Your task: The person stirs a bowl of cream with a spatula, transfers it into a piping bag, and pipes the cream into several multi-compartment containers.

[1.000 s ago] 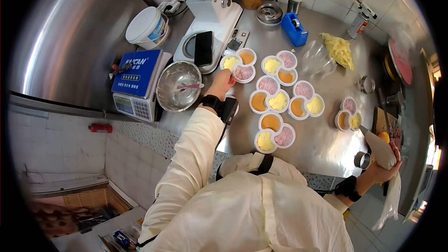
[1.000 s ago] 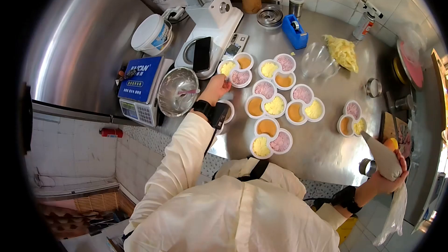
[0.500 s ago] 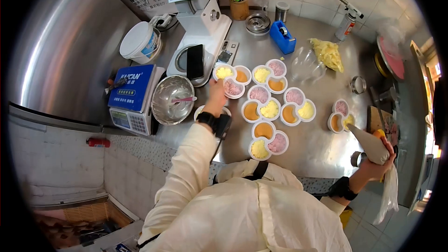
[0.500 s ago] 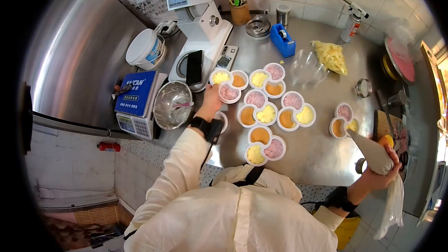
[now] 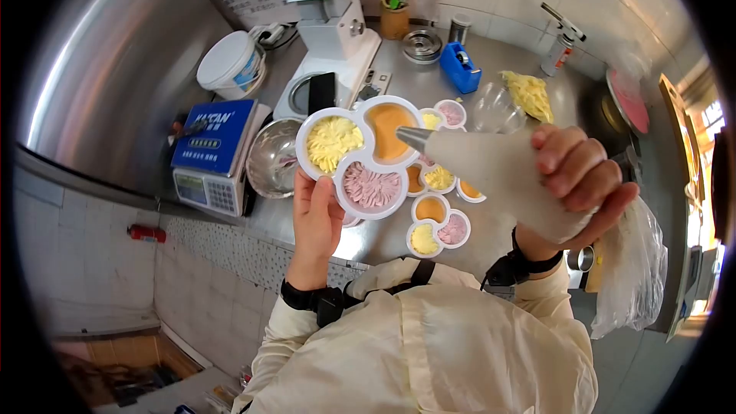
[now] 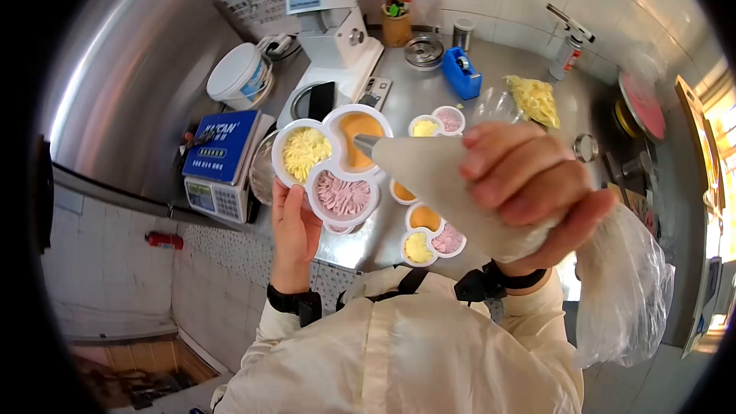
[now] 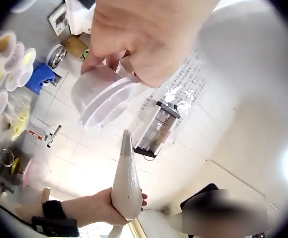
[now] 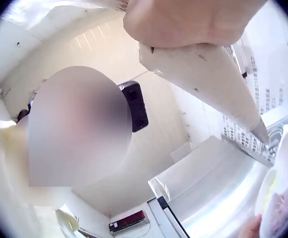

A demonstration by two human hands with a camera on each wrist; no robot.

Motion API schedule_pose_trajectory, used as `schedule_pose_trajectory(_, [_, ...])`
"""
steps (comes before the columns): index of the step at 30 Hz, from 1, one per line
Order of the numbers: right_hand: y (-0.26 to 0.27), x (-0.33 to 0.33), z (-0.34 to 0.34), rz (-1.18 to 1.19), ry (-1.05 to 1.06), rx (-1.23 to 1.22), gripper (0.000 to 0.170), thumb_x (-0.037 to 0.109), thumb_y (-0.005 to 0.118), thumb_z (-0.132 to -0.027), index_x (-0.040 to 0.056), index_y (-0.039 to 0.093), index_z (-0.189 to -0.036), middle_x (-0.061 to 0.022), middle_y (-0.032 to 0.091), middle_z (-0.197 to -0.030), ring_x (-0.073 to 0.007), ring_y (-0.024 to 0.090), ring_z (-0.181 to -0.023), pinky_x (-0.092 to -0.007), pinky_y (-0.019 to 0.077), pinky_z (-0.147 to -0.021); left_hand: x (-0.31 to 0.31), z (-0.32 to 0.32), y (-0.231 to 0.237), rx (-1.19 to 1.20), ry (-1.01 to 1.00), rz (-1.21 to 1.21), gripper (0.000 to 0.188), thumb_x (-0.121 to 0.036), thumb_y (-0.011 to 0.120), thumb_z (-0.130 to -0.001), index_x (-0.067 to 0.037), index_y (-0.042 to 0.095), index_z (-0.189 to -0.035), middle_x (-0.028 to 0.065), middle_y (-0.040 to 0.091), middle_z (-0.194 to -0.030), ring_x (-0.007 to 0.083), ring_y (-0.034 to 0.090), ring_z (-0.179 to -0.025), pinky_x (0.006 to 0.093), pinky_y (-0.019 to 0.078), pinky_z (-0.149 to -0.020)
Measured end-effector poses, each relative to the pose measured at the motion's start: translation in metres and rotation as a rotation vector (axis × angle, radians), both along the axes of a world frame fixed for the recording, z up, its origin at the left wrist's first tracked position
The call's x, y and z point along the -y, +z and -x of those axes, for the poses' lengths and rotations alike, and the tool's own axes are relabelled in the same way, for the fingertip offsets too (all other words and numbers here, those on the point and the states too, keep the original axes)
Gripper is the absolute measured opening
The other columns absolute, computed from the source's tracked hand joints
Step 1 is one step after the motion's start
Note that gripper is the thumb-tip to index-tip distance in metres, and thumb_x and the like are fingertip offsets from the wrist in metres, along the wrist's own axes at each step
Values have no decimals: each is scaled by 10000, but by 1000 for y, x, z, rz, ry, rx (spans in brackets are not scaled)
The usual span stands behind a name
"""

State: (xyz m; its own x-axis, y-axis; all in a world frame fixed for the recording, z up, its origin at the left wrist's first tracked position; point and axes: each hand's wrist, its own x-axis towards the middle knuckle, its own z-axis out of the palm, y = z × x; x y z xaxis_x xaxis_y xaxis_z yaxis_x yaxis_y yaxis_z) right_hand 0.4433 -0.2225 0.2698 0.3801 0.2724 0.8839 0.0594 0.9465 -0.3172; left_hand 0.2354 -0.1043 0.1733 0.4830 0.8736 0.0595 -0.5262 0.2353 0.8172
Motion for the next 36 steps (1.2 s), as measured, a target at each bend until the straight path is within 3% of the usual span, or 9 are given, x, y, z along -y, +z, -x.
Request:
schedule_pose_trajectory(4, [-6,-21,17,-2,-48,85,553,384,91,-933,82,441,-629,-93,532,-662,-241,541,-669,-397,449,-691,8,16,5,-22,28,-59,296,-81,391,-885,-79,366,-1180,68,471,-1162,159,502,-1034,325,445,-864])
schedule_pose_trajectory(16, [0,-24,25,-19,-24,89,570,396,96,-930,86,455,-614,-73,535,-644,-221,542,-657,-371,446,-671,18,18,16,60,21,-98,334,-56,422,-876,-65,337,-1199,73,442,-1189,154,465,-1077,322,398,-917])
schedule_pose_trajectory(36, [3,-18,26,-13,-70,141,577,375,102,-932,75,476,-610,-82,536,-609,-228,549,-603,-383,463,-646,16,21,18,38,3,-83,317,-62,422,-875,-55,339,-1181,76,451,-1172,147,474,-1062,308,407,-900])
